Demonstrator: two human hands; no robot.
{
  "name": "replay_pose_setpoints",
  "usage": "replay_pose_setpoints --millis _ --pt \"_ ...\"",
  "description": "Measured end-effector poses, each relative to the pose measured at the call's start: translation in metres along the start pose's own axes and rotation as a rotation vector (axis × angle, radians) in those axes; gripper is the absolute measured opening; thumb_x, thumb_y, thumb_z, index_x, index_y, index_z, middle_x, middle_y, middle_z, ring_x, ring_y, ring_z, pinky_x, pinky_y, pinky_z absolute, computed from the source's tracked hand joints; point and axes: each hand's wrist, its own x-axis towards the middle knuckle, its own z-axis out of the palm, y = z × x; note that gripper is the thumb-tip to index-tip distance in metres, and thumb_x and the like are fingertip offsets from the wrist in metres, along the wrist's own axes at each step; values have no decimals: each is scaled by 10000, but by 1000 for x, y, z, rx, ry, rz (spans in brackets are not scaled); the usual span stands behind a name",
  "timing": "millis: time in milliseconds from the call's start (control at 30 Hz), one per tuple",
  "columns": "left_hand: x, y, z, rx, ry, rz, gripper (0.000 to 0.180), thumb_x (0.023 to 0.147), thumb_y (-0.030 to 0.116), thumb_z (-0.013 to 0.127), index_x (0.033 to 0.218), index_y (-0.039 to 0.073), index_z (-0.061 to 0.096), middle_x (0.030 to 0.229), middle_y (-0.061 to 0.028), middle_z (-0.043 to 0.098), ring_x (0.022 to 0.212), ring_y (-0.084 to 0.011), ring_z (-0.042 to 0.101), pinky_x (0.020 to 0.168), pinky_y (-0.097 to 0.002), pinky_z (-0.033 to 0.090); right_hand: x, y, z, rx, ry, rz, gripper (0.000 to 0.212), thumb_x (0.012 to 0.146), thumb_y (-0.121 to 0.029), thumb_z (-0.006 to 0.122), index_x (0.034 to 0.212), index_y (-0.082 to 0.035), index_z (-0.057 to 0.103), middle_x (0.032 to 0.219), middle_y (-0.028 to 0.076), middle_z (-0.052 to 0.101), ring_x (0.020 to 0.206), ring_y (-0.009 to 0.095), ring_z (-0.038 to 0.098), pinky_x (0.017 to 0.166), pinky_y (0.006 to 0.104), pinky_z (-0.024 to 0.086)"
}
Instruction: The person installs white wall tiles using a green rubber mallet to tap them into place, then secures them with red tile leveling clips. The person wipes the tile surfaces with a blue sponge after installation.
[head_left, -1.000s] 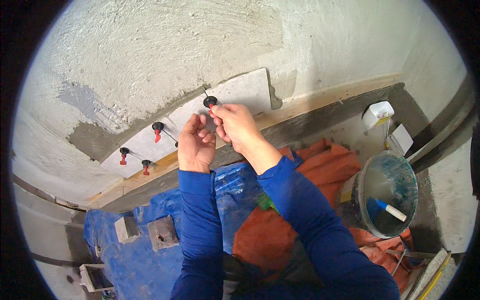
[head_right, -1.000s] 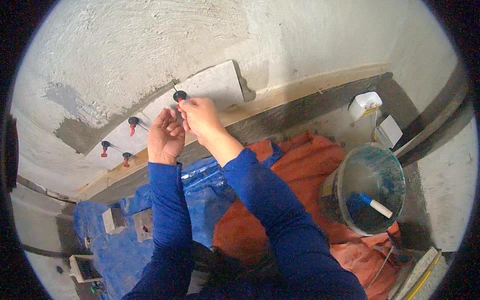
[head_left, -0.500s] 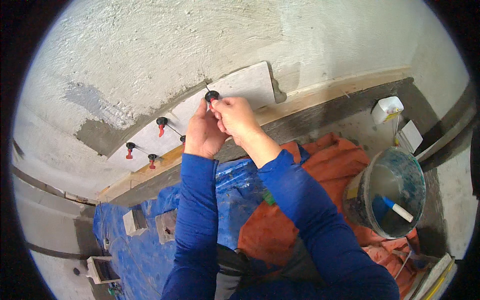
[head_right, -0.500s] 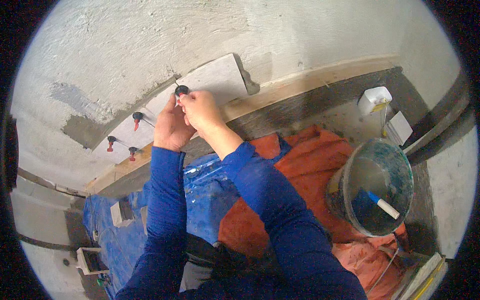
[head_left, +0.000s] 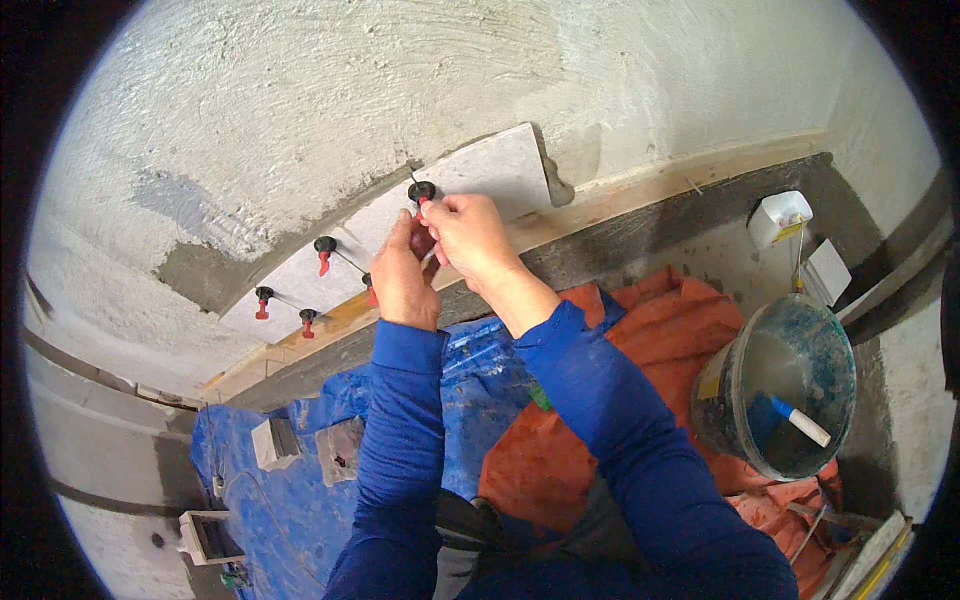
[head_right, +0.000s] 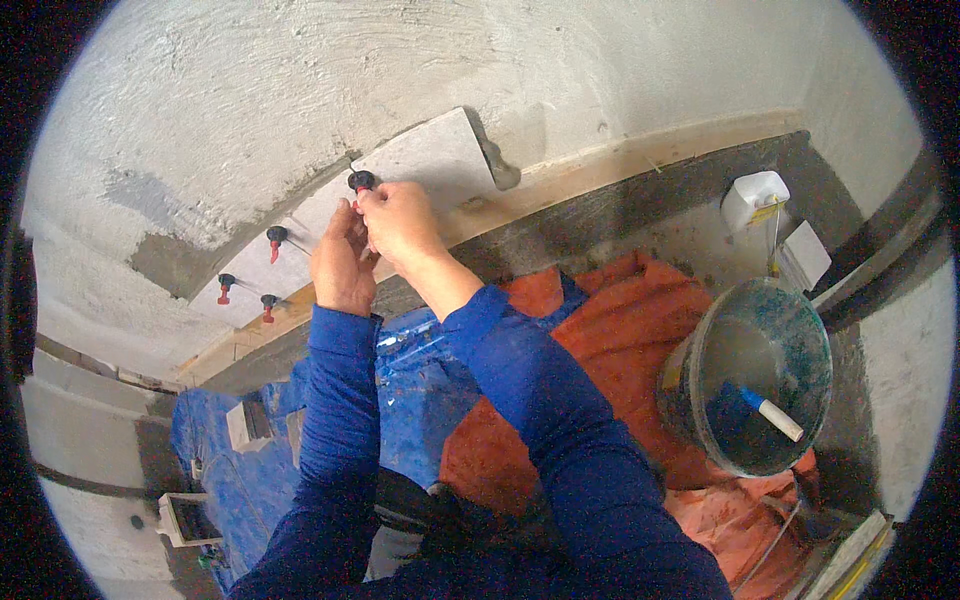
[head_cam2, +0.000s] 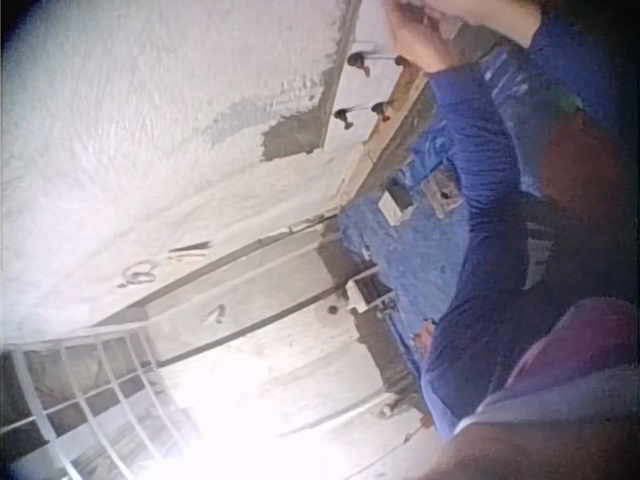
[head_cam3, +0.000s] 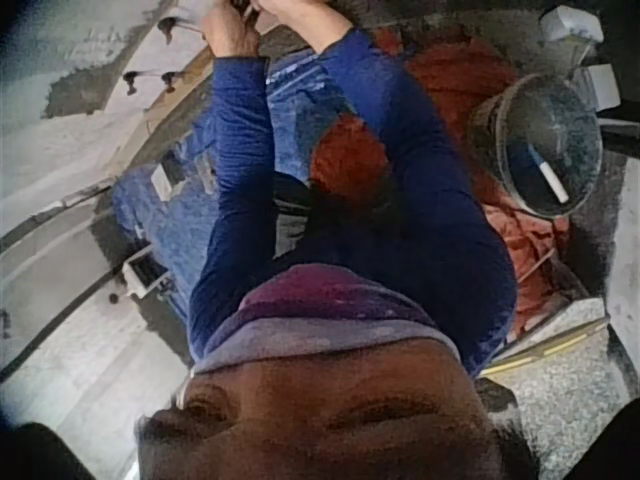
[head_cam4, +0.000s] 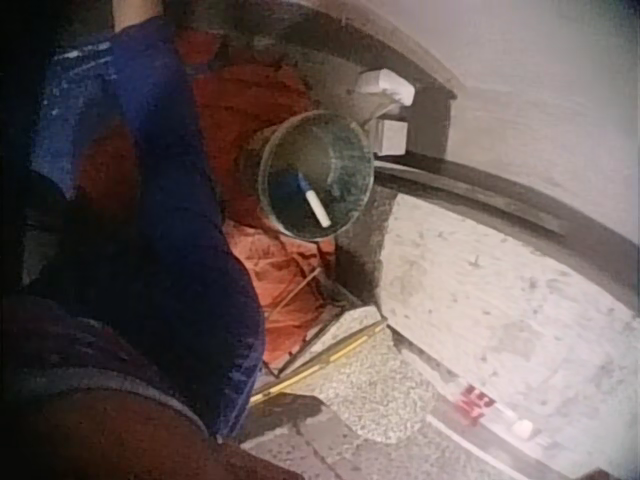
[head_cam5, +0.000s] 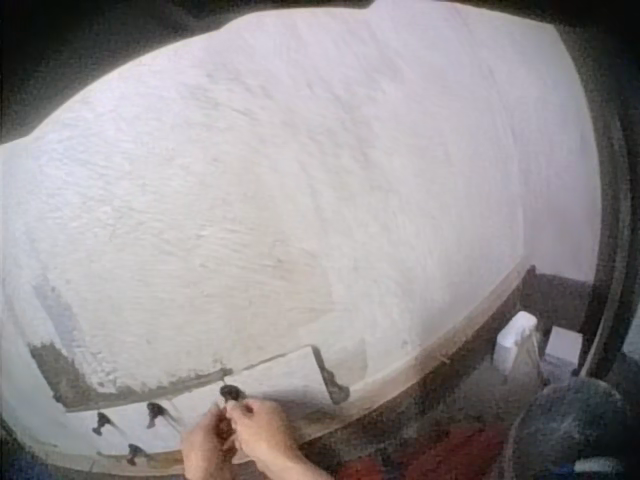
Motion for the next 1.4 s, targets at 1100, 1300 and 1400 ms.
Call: replay_pose_setpoints --millis 1100,1300,1400 --pt "35 -55 13 -1187 -817 -188 401 1078 314 538 1305 -3 631 1399 -125 617 1380 -332 484 1206 -474 351 8 9 5 16 64 -48 259 999 -130 628 782 9 648 668 30 585 447 103 494 379 266 363" --pt "42 -57 7 -1103 -740 -208 378 1053 340 589 1233 15 655 1291 -111 666 1280 -307 557 1135 -459 423 9 12 1 -5 29 -51 229 996 -109 621 817 28 661 675 31 582 435 103 486 377 271 370" --pt "42 -49 4 -1023 -674 -254 369 1041 353 614 1197 23 667 1236 -104 690 1230 -295 593 1099 -452 458 8 11 0 -90 84 -52 290 977 -117 636 790 100 679 854 153 725 469 168 603 373 331 428"
